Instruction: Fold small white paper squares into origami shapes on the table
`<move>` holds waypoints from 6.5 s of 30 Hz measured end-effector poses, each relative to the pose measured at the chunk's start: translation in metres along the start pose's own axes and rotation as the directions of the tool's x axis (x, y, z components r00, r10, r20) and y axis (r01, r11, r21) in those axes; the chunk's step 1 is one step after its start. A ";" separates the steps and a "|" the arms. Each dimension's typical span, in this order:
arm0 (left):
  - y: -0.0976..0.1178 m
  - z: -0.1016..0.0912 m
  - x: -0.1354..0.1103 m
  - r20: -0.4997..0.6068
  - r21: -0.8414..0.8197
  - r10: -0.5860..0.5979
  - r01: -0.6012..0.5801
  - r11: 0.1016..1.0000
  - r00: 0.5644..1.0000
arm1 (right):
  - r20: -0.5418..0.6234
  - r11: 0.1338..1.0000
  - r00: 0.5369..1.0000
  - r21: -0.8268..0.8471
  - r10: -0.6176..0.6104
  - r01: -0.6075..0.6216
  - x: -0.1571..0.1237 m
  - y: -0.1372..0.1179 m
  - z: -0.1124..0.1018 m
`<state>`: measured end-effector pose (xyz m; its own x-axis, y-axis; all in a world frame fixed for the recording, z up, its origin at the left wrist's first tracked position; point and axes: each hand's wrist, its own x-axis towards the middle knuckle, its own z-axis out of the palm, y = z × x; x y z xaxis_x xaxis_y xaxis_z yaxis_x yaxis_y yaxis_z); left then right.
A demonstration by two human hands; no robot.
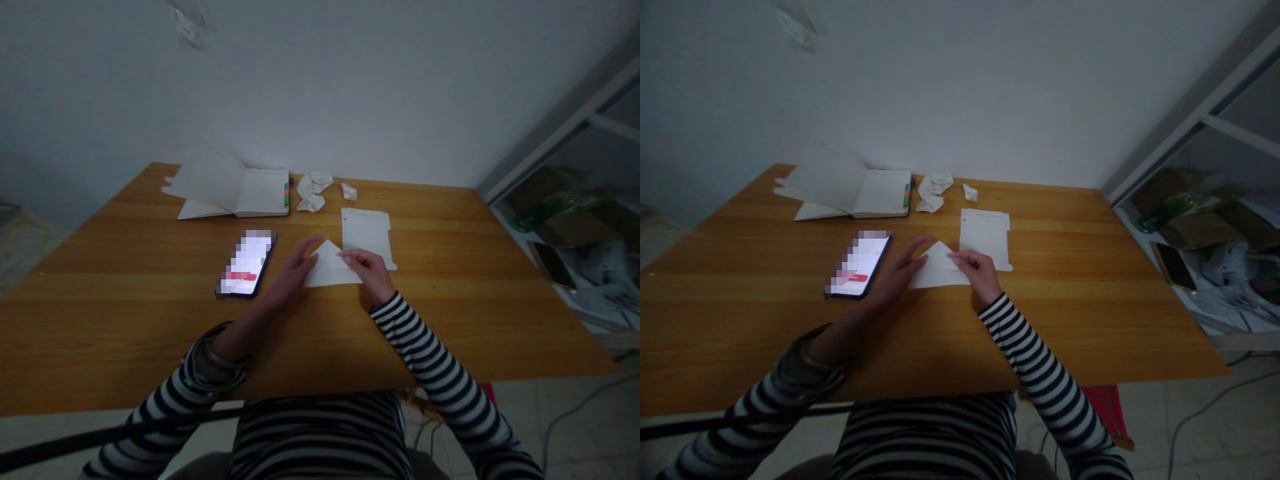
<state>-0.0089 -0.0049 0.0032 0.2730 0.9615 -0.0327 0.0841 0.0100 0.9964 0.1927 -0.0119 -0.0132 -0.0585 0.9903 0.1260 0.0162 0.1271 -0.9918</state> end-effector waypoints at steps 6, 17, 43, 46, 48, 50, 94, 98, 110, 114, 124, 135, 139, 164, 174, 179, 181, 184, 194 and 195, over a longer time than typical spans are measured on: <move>0.007 -0.010 0.001 0.150 0.074 -0.022 0.011 0.997 0.988 | 0.301 0.997 0.952 0.045 0.046 -0.063 -0.001 -0.008 -0.011; 0.014 -0.019 -0.002 0.309 0.176 0.066 -0.125 0.976 0.949 | 0.352 0.998 0.935 -0.032 -0.036 0.051 0.001 -0.013 -0.020; 0.026 -0.021 -0.003 0.280 0.197 -0.051 -0.005 0.980 0.959 | 0.181 0.972 0.974 -0.163 -0.138 0.167 0.002 -0.004 -0.012; 0.025 -0.021 -0.002 0.261 0.155 -0.067 0.026 0.987 0.963 | 0.053 0.981 0.992 -0.152 -0.115 0.122 0.002 -0.004 -0.011; 0.024 -0.020 -0.001 0.236 0.130 -0.040 0.009 0.991 0.971 | -0.024 0.989 0.997 -0.130 -0.071 0.067 0.001 -0.005 -0.010; 0.023 -0.020 -0.001 0.227 0.142 0.008 -0.041 0.989 0.974 | -0.075 0.994 0.997 -0.102 -0.036 0.028 0.000 -0.005 -0.010; 0.001 -0.001 0.002 -0.257 0.020 -0.052 0.059 0.998 0.965 | -0.059 0.997 0.998 -0.070 0.020 -0.024 -0.006 -0.005 0.002; -0.001 0.003 0.002 -0.326 0.022 -0.008 0.016 1.000 0.945 | -0.124 0.997 0.990 -0.026 -0.073 0.071 -0.003 0.001 0.004; 0.013 0.010 -0.003 -0.233 0.163 -0.006 0.045 0.986 0.972 | -0.049 0.999 0.999 0.037 -0.011 0.012 -0.010 -0.005 0.017; 0.015 0.002 -0.002 -0.080 -0.029 -0.073 0.071 0.997 0.994 | -0.001 0.995 0.998 0.085 0.058 -0.058 -0.007 -0.009 0.006; 0.013 -0.017 0.003 -0.029 -0.135 -0.187 0.181 0.974 0.982 | 0.162 0.972 0.977 0.163 0.141 -0.167 -0.004 -0.013 -0.015; 0.017 -0.019 0.003 -0.087 0.170 0.107 -0.091 0.981 0.990 | 0.098 0.996 0.994 -0.068 -0.049 0.056 -0.001 -0.008 -0.013; 0.021 -0.019 0.003 -0.019 0.156 0.076 -0.072 0.985 0.997 | 0.109 0.995 0.993 0.081 0.040 -0.049 -0.002 -0.007 -0.014; -0.003 -0.016 0.007 -0.273 0.623 0.468 -0.216 0.752 0.841 | -0.132 0.854 0.937 -0.467 -0.324 0.230 -0.006 -0.009 -0.010; 0.006 -0.005 0.000 -0.087 0.625 0.515 -0.356 0.695 0.853 | 0.121 0.788 0.926 -0.492 -0.358 0.369 -0.003 -0.007 -0.002; 0.001 -0.006 0.003 0.060 0.589 0.390 -0.348 0.729 0.919 | 0.099 0.719 0.908 -0.578 -0.406 0.385 -0.004 0.003 -0.003; 0.001 -0.006 0.003 0.098 0.623 0.346 -0.329 0.710 0.933 | 0.121 0.674 0.892 -0.612 -0.436 0.413 -0.005 0.002 -0.004; 0.003 -0.006 0.003 0.132 0.673 0.324 -0.325 0.664 0.937 | 0.177 0.616 0.866 -0.637 -0.467 0.463 -0.008 -0.003 -0.003; -0.003 -0.007 -0.002 0.260 0.743 0.414 -0.454 0.491 0.872 | 0.260 0.560 0.848 -0.656 -0.462 0.506 -0.013 -0.007 0.000; -0.004 -0.008 -0.002 0.252 0.744 0.408 -0.445 0.498 0.878 | 0.261 0.572 0.843 -0.638 -0.469 0.516 -0.013 -0.006 -0.001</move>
<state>-0.0174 -0.0050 0.0002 0.5152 0.7787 0.3580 0.6334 -0.6274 0.4530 0.1947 -0.0257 -0.0089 -0.3178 0.7609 0.5657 0.6159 0.6193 -0.4870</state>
